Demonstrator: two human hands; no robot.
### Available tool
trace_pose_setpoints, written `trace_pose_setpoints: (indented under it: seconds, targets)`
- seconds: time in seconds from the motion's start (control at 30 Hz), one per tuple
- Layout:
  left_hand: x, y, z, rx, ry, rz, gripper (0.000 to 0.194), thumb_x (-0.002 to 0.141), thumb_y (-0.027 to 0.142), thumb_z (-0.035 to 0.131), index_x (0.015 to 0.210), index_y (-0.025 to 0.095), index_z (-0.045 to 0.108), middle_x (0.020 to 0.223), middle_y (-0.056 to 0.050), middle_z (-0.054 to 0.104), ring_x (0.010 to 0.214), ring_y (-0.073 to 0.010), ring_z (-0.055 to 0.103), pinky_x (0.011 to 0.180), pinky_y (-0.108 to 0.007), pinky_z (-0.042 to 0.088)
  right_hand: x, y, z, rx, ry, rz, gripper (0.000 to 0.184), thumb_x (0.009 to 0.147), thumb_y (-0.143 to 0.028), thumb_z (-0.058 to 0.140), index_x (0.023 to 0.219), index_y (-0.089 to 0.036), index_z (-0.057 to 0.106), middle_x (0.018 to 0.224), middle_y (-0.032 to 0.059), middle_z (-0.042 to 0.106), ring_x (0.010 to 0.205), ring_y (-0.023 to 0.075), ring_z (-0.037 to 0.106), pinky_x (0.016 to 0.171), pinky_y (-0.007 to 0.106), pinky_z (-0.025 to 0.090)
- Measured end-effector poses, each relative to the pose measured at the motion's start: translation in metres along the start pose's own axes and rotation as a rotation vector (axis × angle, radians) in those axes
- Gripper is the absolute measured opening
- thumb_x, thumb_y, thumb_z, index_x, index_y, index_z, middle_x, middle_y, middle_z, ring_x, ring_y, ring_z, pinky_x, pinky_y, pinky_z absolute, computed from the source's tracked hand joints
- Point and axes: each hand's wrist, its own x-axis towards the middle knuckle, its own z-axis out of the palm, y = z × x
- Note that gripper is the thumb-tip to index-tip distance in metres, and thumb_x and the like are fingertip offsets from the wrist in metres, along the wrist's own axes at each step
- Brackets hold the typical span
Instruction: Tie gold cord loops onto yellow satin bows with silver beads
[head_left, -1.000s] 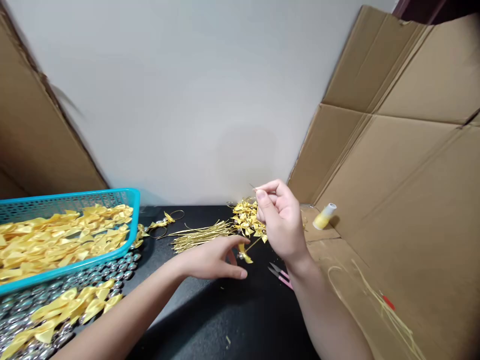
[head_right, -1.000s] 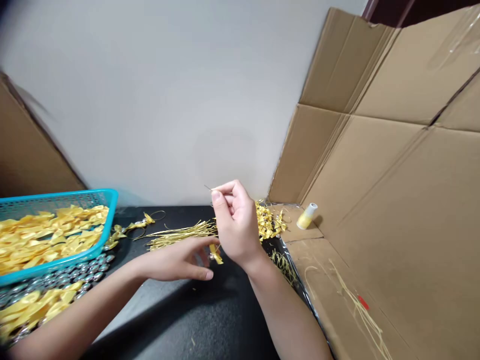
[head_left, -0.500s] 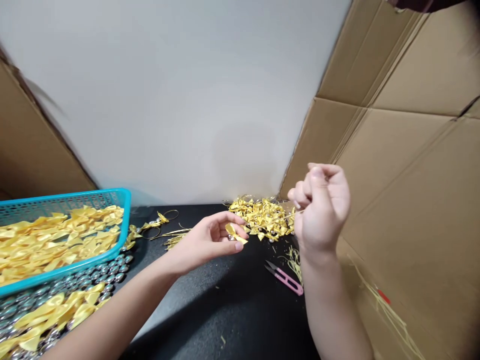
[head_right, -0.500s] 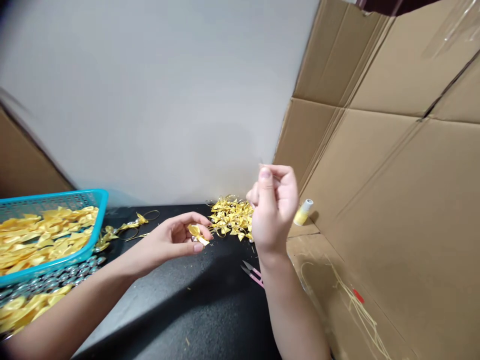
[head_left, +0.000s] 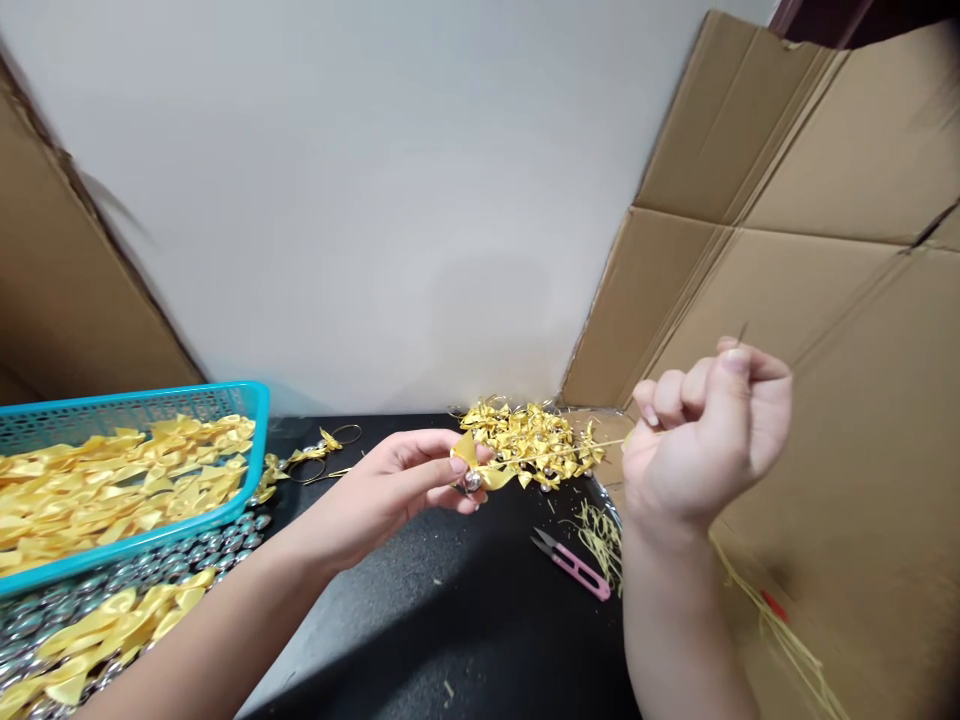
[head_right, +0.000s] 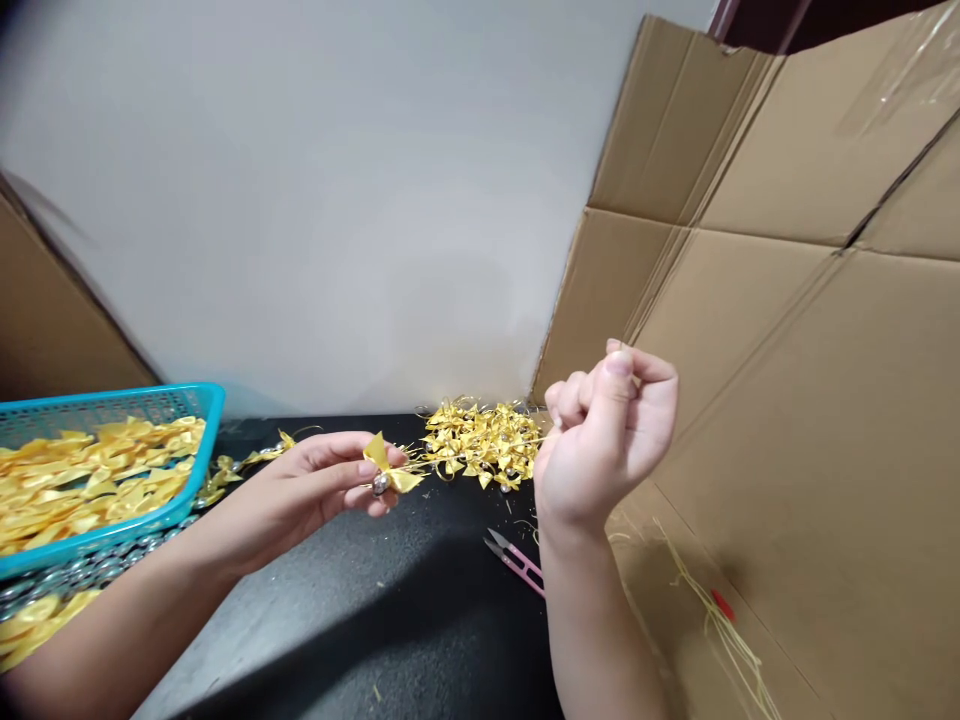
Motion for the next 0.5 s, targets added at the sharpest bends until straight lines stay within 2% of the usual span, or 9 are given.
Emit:
trace_pose_setpoints:
  seconds: [0.13,0.23,0.37,0.5]
  targets:
    - [0.0,-0.002,-0.001,0.123,0.013,0.079,0.02,0.086,0.036,0.064,0.089,0.019,0.074,0.068,-0.006,0.069,0.056,-0.0147,0.064,0.058,-0.03,0.058,0.001,-0.001,0.0,-0.001,-0.018,-0.019,0.012,0.093,-0.019,0.046,0.082,-0.024,0.045,0.052,-0.012,0.019,0.039,0.0065,0.013,0.042,0.023,0.018]
    - [-0.001,-0.001,0.0,0.217,0.087,0.171,0.021,0.088,0.036,0.061,0.097,0.021,0.073,0.064,-0.003,0.067,0.051,-0.0134,0.062,0.049,-0.026,0.056,-0.001,-0.001,0.001,0.029,-0.049,0.055,0.011,0.091,-0.021,0.049,0.081,-0.023,0.047,0.05,-0.012,0.021,0.039,0.0064,0.016,0.041,0.023,0.02]
    - [-0.002,0.003,0.005,0.281,0.225,0.238,0.017,0.086,0.035,0.063,0.089,0.02,0.072,0.061,0.0,0.067,0.052,-0.0133,0.063,0.05,-0.025,0.056,-0.007,0.0,0.002,0.082,-0.236,0.159,0.009,0.09,-0.023,0.053,0.082,-0.022,0.051,0.051,-0.0112,0.023,0.041,0.0065,0.019,0.042,0.023,0.024]
    - [-0.003,0.004,0.006,0.224,0.289,0.222,0.018,0.085,0.036,0.066,0.082,0.019,0.069,0.065,-0.002,0.071,0.06,-0.016,0.069,0.058,-0.026,0.059,-0.016,-0.004,0.0,0.071,-0.42,0.183,0.008,0.092,-0.025,0.053,0.085,-0.023,0.054,0.054,-0.0096,0.029,0.043,0.0073,0.024,0.043,0.024,0.028]
